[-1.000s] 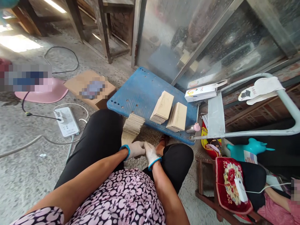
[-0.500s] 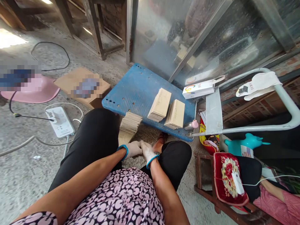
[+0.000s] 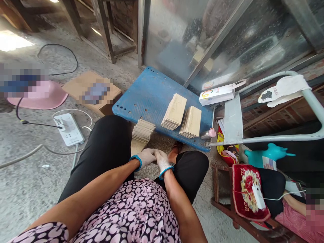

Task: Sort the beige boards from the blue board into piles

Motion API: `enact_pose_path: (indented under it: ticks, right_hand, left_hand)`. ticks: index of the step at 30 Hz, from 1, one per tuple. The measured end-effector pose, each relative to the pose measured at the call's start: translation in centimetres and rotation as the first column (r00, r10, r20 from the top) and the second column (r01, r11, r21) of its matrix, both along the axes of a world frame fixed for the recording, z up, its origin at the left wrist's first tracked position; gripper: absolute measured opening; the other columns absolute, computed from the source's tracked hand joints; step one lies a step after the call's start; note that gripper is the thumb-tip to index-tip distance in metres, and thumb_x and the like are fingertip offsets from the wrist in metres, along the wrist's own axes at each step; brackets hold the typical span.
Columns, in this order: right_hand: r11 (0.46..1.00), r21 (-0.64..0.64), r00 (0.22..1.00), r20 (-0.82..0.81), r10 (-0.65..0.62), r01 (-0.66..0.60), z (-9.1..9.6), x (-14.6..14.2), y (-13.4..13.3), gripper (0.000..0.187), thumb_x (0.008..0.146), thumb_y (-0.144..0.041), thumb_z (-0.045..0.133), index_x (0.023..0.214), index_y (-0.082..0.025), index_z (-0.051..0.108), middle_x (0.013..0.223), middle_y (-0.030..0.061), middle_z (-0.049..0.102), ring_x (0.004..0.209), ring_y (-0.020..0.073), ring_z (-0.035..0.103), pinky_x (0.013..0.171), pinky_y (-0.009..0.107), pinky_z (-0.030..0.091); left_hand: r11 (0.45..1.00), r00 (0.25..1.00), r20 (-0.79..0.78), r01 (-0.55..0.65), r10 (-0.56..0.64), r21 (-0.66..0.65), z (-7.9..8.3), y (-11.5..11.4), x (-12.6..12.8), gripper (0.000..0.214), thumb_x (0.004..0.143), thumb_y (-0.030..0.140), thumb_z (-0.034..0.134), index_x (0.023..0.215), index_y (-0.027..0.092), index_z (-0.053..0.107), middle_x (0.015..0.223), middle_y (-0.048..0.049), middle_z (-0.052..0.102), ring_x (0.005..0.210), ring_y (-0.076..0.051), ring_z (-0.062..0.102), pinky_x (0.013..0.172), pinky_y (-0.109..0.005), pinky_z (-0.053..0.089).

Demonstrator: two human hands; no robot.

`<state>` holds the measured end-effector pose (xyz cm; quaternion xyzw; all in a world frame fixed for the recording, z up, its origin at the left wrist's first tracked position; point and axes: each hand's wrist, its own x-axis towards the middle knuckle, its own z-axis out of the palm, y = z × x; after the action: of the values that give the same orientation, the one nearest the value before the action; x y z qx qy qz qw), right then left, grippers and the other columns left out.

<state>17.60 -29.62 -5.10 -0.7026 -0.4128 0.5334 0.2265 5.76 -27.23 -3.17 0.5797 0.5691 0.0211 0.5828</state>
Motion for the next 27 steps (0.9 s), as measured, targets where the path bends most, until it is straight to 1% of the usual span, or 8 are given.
enact_pose_path:
  ticks: [2,4,7,10,13,15,20,27]
  right_hand:
    - [1.0,0.002,1.0,-0.011,-0.012,0.012,-0.4,0.1,0.0,0.031,0.093,-0.032,0.048,0.097,-0.018,0.076,0.104,0.005,0.074,0.104,0.0183,0.066,0.094,0.024,0.05]
    - [1.0,-0.016,0.999,-0.03,-0.025,0.024,-0.9,0.1,-0.2,0.032,0.093,-0.035,0.049,0.099,-0.018,0.076,0.105,0.0055,0.074,0.102,0.0184,0.066,0.091,0.025,0.052]
    - [0.997,-0.065,0.997,-0.058,-0.056,0.052,-1.4,0.0,-0.4,0.039,0.094,-0.041,0.047,0.111,-0.018,0.072,0.109,0.0078,0.072,0.092,0.0187,0.068,0.076,0.027,0.056]
    - [0.992,-0.105,0.995,-0.077,-0.071,0.063,-1.6,-0.2,-0.7,0.043,0.096,-0.045,0.044,0.11,-0.016,0.071,0.104,0.0097,0.071,0.083,0.0185,0.068,0.065,0.026,0.056]
    - [0.988,-0.143,0.994,-0.089,-0.067,0.053,-1.7,-0.3,-0.8,0.042,0.096,-0.046,0.045,0.101,-0.015,0.072,0.097,0.01,0.071,0.078,0.0178,0.067,0.062,0.025,0.056]
    - [0.985,-0.165,0.994,-0.084,-0.064,0.05,-1.7,-0.3,-0.9,0.042,0.096,-0.047,0.046,0.097,-0.014,0.072,0.097,0.0107,0.071,0.077,0.0177,0.067,0.062,0.026,0.056]
    - [0.983,-0.185,0.998,-0.053,-0.029,0.019,-1.9,-0.2,-1.1,0.041,0.094,-0.048,0.049,0.088,-0.014,0.072,0.087,0.0095,0.069,0.069,0.0163,0.063,0.059,0.026,0.055]
    - [0.981,-0.196,1.0,-0.006,-0.008,0.006,-1.8,-0.2,-1.1,0.047,0.095,-0.053,0.048,0.088,-0.014,0.073,0.082,0.0088,0.069,0.068,0.0164,0.062,0.06,0.026,0.054]
  left_hand:
    - [1.0,1.0,-0.018,0.0,0.0,0.006,0.4,0.2,0.0,0.029,0.079,0.02,0.058,0.104,0.016,0.072,0.09,-0.0023,0.075,0.078,-0.016,0.069,0.059,-0.018,0.048]
    - [1.0,0.999,-0.051,-0.002,0.003,0.012,0.5,0.4,-0.1,0.027,0.078,0.02,0.06,0.102,0.016,0.072,0.091,-0.0026,0.074,0.081,-0.016,0.069,0.061,-0.018,0.048]
    - [1.0,0.992,-0.128,-0.017,0.02,0.02,0.3,0.7,-0.3,0.026,0.075,0.022,0.064,0.1,0.016,0.07,0.091,-0.0036,0.074,0.085,-0.018,0.069,0.062,-0.02,0.048]
    - [0.999,0.983,-0.181,-0.01,0.017,0.041,0.3,1.0,-0.6,0.032,0.075,0.024,0.064,0.106,0.017,0.068,0.099,-0.0038,0.074,0.094,-0.019,0.069,0.069,-0.02,0.049]
    - [0.996,0.978,-0.205,0.052,-0.035,0.075,0.4,1.0,-0.9,0.034,0.081,0.027,0.06,0.113,0.019,0.068,0.11,-0.0068,0.074,0.104,-0.021,0.068,0.079,-0.023,0.05]
    - [0.988,0.97,-0.219,0.123,-0.101,0.089,0.6,0.8,-1.0,0.032,0.083,0.027,0.06,0.111,0.018,0.07,0.113,-0.0099,0.074,0.108,-0.024,0.067,0.084,-0.027,0.049]
    - [0.956,0.94,-0.238,0.274,-0.244,0.104,1.0,0.3,-1.1,0.031,0.082,0.024,0.062,0.109,0.013,0.073,0.115,-0.0162,0.073,0.111,-0.03,0.067,0.09,-0.031,0.049]
    - [0.939,0.918,-0.269,0.328,-0.292,0.099,0.9,0.4,-1.0,0.03,0.085,0.028,0.061,0.109,0.015,0.074,0.115,-0.0156,0.074,0.111,-0.03,0.068,0.089,-0.031,0.05]
